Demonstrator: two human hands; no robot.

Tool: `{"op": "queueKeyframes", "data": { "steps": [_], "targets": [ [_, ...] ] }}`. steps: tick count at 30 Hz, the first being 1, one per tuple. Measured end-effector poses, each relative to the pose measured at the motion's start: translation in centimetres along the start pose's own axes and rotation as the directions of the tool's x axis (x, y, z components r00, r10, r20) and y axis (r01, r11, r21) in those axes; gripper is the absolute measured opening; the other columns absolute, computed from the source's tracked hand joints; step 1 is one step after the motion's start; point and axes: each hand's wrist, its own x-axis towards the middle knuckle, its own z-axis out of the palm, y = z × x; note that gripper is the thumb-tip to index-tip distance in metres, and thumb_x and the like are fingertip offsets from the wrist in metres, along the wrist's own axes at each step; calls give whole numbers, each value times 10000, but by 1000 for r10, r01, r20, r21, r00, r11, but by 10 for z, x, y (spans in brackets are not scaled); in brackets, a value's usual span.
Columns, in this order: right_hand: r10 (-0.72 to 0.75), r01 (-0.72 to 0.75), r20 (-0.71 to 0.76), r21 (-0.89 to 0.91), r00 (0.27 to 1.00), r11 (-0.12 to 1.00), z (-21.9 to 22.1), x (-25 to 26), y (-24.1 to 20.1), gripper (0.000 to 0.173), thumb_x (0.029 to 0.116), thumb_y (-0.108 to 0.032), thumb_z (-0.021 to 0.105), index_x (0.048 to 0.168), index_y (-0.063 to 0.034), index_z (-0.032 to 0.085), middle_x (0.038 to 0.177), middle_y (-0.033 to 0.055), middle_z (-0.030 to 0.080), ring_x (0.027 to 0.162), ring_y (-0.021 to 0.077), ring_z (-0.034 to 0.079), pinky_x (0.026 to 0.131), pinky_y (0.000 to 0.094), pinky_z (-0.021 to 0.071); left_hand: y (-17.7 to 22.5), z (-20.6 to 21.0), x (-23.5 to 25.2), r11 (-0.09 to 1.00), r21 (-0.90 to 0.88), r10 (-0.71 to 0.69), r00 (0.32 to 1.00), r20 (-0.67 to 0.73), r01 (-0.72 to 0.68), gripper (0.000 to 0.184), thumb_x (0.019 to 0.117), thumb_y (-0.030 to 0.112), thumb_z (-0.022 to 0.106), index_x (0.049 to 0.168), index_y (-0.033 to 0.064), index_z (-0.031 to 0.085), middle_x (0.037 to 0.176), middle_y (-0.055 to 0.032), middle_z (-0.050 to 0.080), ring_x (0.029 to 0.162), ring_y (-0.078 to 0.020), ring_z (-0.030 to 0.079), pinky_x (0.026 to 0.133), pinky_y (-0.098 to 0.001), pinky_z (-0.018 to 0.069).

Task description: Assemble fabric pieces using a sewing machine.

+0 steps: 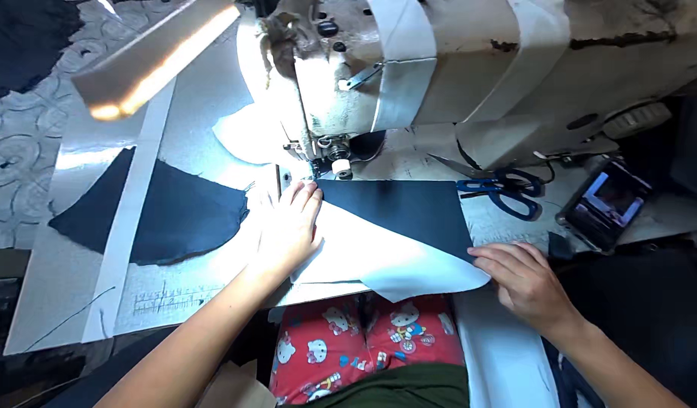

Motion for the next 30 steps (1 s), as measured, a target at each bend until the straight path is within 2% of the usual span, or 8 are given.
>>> {"op": "queueKeyframes", "data": {
  "steps": [5,9,11,13,14,20,25,30],
  "targets": [
    [21,-21,4,1,1000,1000,1,1,6,288,966,-16,431,962,-70,715,1093,104,761,1027,290,708,961,445,487,4,3,2,998,7,-60,998,-37,61,545,796,179,652,1319,27,660,1414,-181,600,1424,-476,423,1066,-835,159],
    [25,-25,-6,-1,1000,1000,2,2,8,286,966,-11,430,960,-71,710,1095,105,762,1027,290,708,958,432,489,4,4,4,999,15,-46,998,-37,46,538,786,195,656,1293,20,673,1423,-190,587,1436,-484,403,1055,-836,182],
    [25,-25,-5,2,1000,1000,2,2,8,281,976,-32,435,960,-72,712,1094,107,761,1023,289,708,953,433,491,4,2,5,999,37,35,998,-52,-33,458,742,209,650,1132,-22,718,1468,-175,566,1460,-472,382,1025,-833,239],
    [19,-19,2,12,1000,1000,0,1,8,276,988,-71,442,952,-75,716,1089,107,763,1020,290,710,951,436,490,4,-2,3,995,28,101,994,-36,-100,342,727,235,655,953,-17,705,1482,-166,559,1489,-447,349,1055,-824,188],
    [18,-18,7,15,1000,1000,-1,0,8,276,996,-87,441,949,-79,713,1088,105,763,1019,289,709,953,433,489,3,-2,1,993,34,112,993,-32,-111,345,735,266,638,942,-2,703,1447,-175,584,1479,-452,365,1051,-831,171],
    [38,-38,-7,18,999,999,0,-3,7,283,1001,-80,436,961,-77,716,1086,106,762,1010,290,707,948,430,490,-1,5,-7,997,68,27,998,-60,-23,504,834,378,530,1187,72,718,1420,-213,589,1426,-512,409,1022,-864,156],
    [46,-46,-19,-10,999,999,2,-2,4,277,993,-69,450,961,-80,725,1090,99,764,1003,291,707,943,426,491,-6,5,2,997,71,22,998,-56,-18,525,819,331,559,1252,70,699,1459,-203,558,1449,-503,379,1028,-866,147],
    [59,-59,-22,-7,998,998,3,-3,1,265,1012,-86,445,970,-79,707,1089,110,759,1013,295,704,949,433,488,-4,4,3,997,64,36,998,-54,-32,553,793,284,613,1276,24,685,1377,-223,610,1420,-500,420,1049,-851,156]
  ]
}}
